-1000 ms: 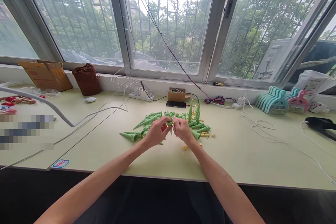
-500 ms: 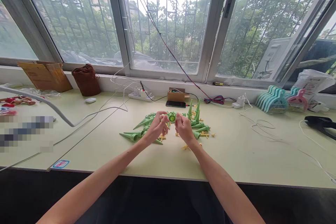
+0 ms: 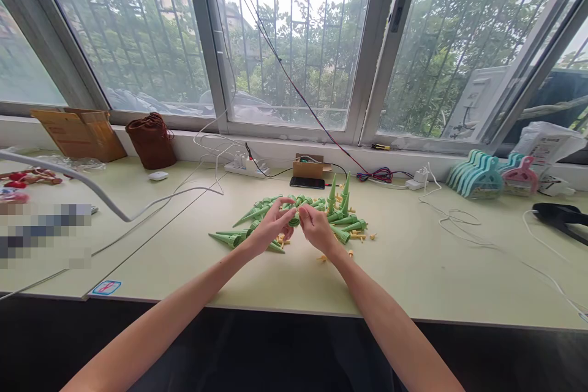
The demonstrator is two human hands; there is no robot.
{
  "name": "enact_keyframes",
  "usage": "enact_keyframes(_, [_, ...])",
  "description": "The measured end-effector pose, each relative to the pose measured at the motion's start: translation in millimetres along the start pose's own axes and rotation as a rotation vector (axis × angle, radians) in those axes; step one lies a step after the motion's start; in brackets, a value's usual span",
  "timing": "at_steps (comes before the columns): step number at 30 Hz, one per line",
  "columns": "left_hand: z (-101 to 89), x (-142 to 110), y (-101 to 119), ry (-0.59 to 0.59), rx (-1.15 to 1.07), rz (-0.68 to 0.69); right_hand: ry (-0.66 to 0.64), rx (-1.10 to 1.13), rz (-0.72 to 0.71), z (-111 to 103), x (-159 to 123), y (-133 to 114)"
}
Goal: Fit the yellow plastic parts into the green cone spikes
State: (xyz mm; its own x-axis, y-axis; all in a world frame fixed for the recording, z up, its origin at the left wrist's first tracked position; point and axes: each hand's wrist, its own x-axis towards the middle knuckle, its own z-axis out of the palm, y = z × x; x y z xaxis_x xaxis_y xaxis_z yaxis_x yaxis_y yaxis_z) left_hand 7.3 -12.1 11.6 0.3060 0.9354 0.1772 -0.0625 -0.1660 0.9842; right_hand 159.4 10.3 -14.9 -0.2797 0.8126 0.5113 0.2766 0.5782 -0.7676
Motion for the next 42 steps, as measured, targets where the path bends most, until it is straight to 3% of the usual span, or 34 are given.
enact_keyframes(12, [-1.1, -3.2, -8.0, -0.026, 0.279, 0.206, 0.019, 0.018, 0.095, 0.2, 2.9, 5.2])
enact_keyframes(19, [0.9, -5.4, -8.5, 0.038, 0.467, 0.357, -0.004, 0.193, 0.185, 1.5, 3.5, 7.0])
enact_keyframes(35, [2.6, -7.5, -4.9, 0.056, 0.364, 0.297, -0.012, 0.293, 0.203, 3.7, 4.3, 6.3])
enact_keyframes(42, [2.8, -1.7, -2.4, 0.079, 0.101, 0.179, 0.059, 0.266, 0.164, 3.3, 5.6, 6.0])
